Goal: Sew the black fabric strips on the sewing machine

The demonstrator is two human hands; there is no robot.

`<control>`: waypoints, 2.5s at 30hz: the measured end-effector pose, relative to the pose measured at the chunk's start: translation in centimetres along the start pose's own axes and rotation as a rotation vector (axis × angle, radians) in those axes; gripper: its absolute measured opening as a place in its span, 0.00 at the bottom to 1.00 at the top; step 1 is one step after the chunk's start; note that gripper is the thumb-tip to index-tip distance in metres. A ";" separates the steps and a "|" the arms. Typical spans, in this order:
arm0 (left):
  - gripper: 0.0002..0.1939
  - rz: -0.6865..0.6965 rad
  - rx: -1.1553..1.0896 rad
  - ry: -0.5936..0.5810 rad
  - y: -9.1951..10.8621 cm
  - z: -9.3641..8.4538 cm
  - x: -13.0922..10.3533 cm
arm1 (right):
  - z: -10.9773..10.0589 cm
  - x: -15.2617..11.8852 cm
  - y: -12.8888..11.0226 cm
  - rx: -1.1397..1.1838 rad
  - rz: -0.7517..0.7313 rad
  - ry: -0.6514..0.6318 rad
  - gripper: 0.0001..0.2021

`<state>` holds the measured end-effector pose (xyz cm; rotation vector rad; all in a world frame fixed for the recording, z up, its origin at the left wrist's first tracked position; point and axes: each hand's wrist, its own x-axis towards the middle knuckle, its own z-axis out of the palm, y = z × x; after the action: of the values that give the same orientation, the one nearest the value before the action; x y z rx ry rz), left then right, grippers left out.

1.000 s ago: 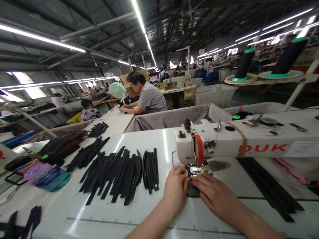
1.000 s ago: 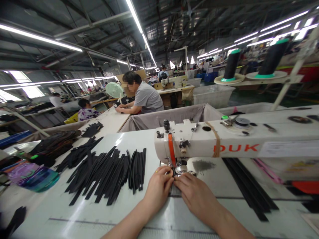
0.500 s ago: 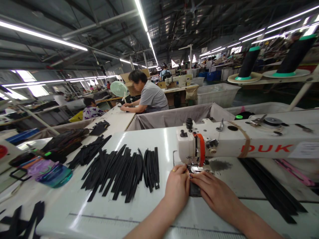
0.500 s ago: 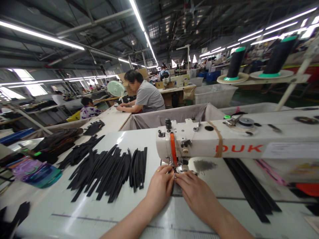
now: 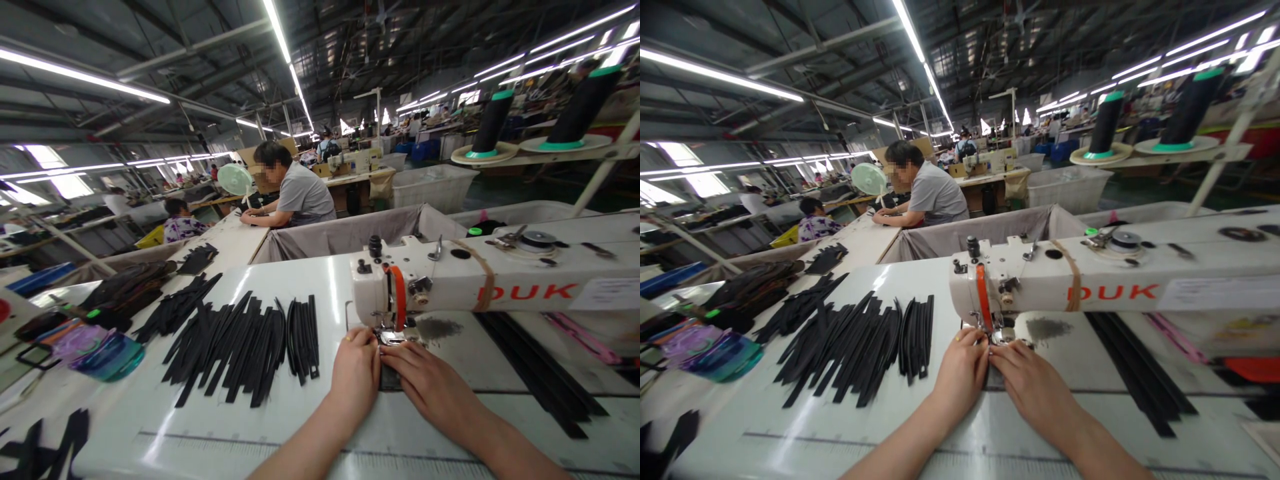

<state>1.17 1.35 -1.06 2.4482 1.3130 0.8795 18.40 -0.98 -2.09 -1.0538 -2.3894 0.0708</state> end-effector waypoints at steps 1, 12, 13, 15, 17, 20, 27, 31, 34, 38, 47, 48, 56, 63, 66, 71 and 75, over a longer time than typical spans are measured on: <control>0.12 -0.001 0.003 -0.003 0.1 0.0 -0.2 | 0.0 -0.1 0.1 0.005 0.001 -0.003 0.22; 0.12 -0.019 0.075 -0.151 -4.8 -1.1 4.5 | 0.2 -0.4 0.7 -0.061 -0.040 0.005 0.19; 0.10 0.026 0.072 -0.199 -5.6 -1.4 5.5 | 0.2 -0.4 0.7 -0.064 -0.043 0.005 0.19; 0.09 0.091 0.072 -0.283 -6.6 -2.0 7.2 | 0.2 -0.5 0.7 -0.073 -0.052 0.005 0.20; 0.10 0.099 0.085 -0.330 -6.9 -3.1 8.2 | 0.3 -0.5 0.8 -0.079 -0.057 0.007 0.20; 0.08 0.014 0.120 -0.342 -6.3 -5.6 8.0 | 0.5 -0.5 0.9 -0.080 -0.049 0.014 0.20; 0.11 -0.413 -0.107 -0.318 -1.4 -6.5 2.1 | 0.0 -0.5 0.6 0.020 -0.024 0.028 0.17; 0.12 -0.501 -0.309 -0.214 0.2 -2.4 -0.7 | -1.0 -0.4 0.0 0.146 0.060 -0.028 0.17; 0.09 -0.306 -0.130 -0.048 0.4 -1.2 -1.5 | -1.4 -0.2 -0.1 0.195 0.087 -0.074 0.17; 0.09 -0.145 -0.157 -0.075 -0.1 -1.6 -1.7 | -1.3 -0.1 0.2 0.208 0.095 -0.061 0.13; 0.11 -0.091 -0.139 -0.045 0.1 -0.4 -1.8 | -0.6 -0.5 0.9 0.189 0.055 -0.001 0.13; 0.11 -0.096 -0.139 -0.051 0.1 -0.3 -1.8 | -0.7 -0.4 0.9 0.186 0.058 -0.001 0.13; 0.17 -0.134 -0.197 -0.054 0.0 0.5 -1.5 | -1.3 -0.2 0.5 0.183 0.060 -0.052 0.13; 0.14 -0.158 -0.178 -0.076 -0.1 0.5 -0.9 | -1.1 -0.3 0.5 0.119 0.039 -0.048 0.13; 0.13 -0.147 -0.177 -0.088 -0.1 0.3 -1.1 | -1.2 -0.5 0.5 0.102 0.026 -0.048 0.14; 0.13 -0.127 -0.145 -0.074 -0.1 0.1 -1.3 | -0.8 -0.6 0.7 0.089 0.035 -0.010 0.15; 0.13 -0.119 -0.113 -0.054 -0.3 -0.1 -0.9 | -0.6 -0.5 0.9 0.077 0.028 0.018 0.17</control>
<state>0.56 0.77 -1.48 2.2670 1.3368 0.8276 19.55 -0.80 -2.01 -1.0472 -2.3372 0.1618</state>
